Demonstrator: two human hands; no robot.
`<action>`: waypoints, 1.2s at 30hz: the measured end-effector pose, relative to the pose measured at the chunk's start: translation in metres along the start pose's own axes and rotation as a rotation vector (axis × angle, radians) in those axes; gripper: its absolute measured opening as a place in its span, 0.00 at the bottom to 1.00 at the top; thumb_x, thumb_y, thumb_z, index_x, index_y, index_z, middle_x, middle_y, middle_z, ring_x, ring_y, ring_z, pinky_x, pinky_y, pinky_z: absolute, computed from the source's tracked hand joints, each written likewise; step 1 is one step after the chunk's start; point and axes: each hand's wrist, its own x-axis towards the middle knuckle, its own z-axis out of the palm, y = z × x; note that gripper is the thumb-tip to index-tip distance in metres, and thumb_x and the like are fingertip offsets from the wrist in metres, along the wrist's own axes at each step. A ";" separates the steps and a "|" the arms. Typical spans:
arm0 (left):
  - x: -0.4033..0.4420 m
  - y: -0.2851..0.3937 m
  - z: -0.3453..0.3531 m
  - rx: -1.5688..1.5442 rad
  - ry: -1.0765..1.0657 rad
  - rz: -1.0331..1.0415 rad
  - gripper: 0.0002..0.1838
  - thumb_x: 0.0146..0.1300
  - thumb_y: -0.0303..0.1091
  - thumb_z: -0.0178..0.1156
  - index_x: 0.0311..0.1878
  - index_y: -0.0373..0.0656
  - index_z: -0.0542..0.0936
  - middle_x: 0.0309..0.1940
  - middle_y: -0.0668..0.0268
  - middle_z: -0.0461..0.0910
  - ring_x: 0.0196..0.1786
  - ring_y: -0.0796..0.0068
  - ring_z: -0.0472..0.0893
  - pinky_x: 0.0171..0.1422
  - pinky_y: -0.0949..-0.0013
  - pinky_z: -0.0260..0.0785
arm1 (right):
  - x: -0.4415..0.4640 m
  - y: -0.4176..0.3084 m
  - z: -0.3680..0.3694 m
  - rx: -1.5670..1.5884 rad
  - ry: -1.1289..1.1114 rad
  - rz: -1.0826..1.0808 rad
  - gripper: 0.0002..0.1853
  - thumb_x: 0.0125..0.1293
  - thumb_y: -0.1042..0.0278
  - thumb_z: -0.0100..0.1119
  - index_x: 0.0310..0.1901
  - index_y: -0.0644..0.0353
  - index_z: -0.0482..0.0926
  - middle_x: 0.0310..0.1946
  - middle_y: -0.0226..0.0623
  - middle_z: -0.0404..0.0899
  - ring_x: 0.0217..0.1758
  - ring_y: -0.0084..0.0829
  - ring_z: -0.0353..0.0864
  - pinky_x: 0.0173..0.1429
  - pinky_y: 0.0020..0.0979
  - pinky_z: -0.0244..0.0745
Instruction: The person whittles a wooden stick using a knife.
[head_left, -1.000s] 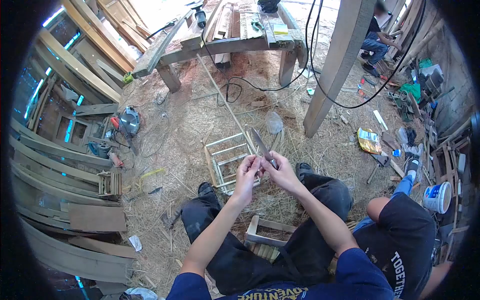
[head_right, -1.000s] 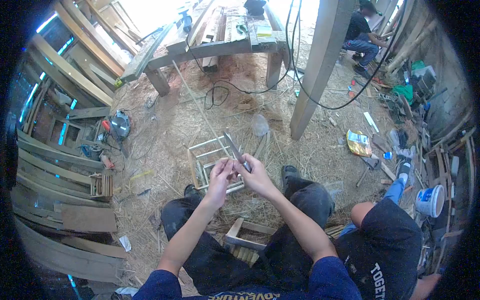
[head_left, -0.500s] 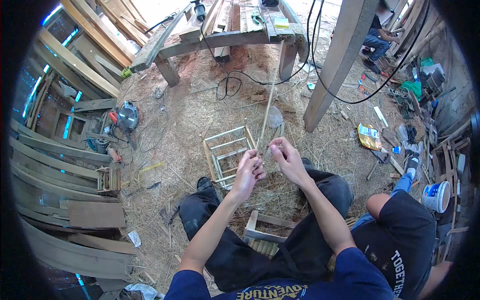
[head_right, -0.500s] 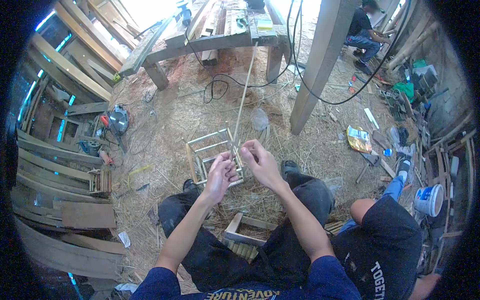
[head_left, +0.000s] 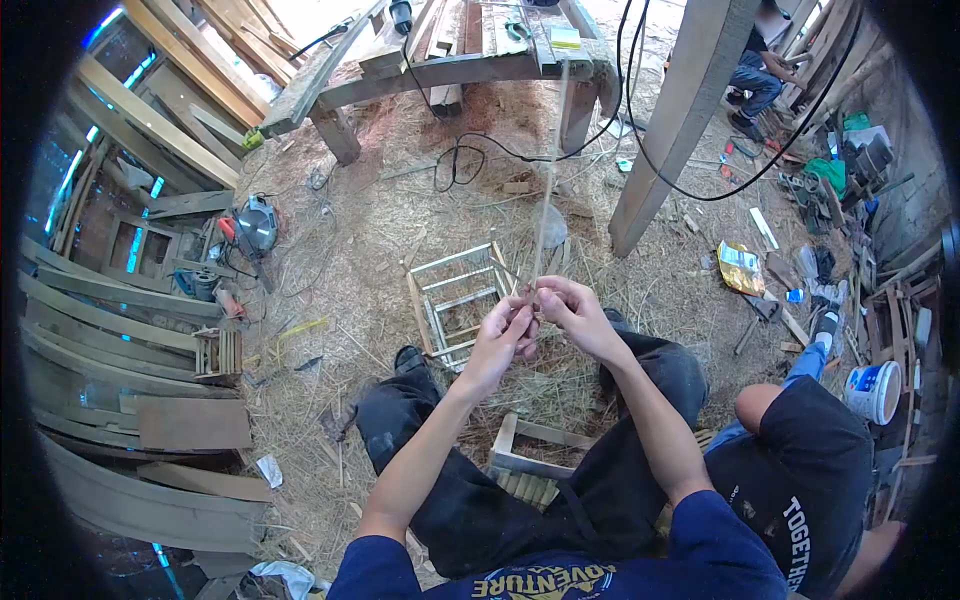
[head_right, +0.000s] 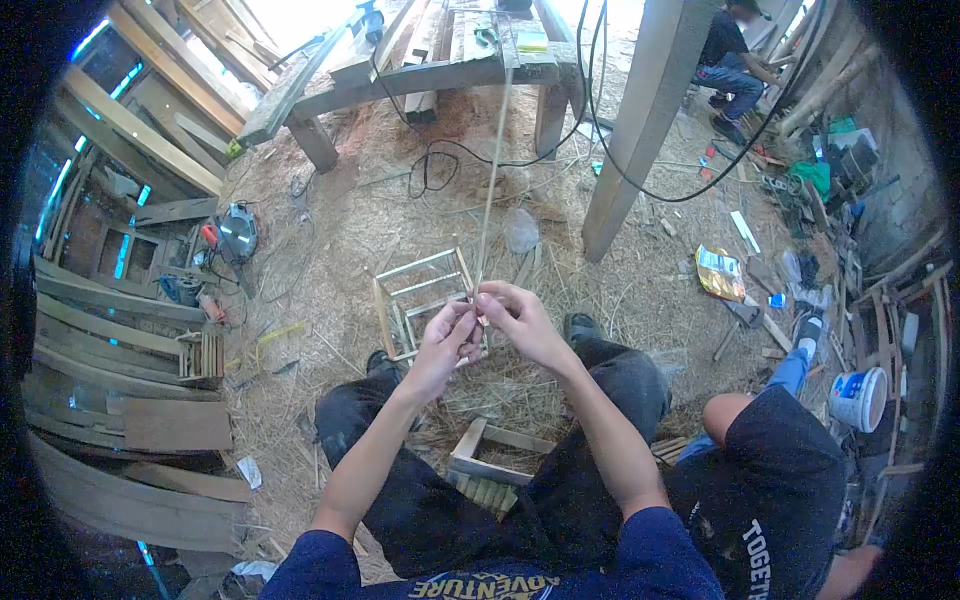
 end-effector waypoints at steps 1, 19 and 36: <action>-0.001 0.001 0.000 0.018 -0.011 -0.008 0.10 0.80 0.38 0.50 0.53 0.42 0.73 0.29 0.75 0.68 0.28 0.86 0.64 0.33 0.77 0.62 | 0.001 -0.001 0.000 0.060 0.019 0.021 0.24 0.77 0.52 0.56 0.61 0.67 0.74 0.42 0.34 0.83 0.43 0.22 0.80 0.49 0.29 0.77; -0.004 0.003 -0.006 0.055 -0.123 0.001 0.13 0.77 0.42 0.49 0.36 0.46 0.69 0.27 0.72 0.68 0.30 0.81 0.67 0.37 0.74 0.59 | 0.000 -0.017 0.005 0.132 -0.019 0.066 0.20 0.79 0.54 0.53 0.59 0.63 0.77 0.23 0.16 0.62 0.25 0.12 0.57 0.30 0.20 0.52; -0.006 -0.010 -0.009 0.214 0.134 0.215 0.15 0.81 0.41 0.44 0.46 0.40 0.75 0.30 0.74 0.70 0.30 0.86 0.66 0.35 0.76 0.61 | -0.011 -0.013 0.014 -0.431 0.029 -0.192 0.15 0.72 0.60 0.62 0.46 0.60 0.68 0.25 0.24 0.70 0.28 0.15 0.65 0.32 0.22 0.61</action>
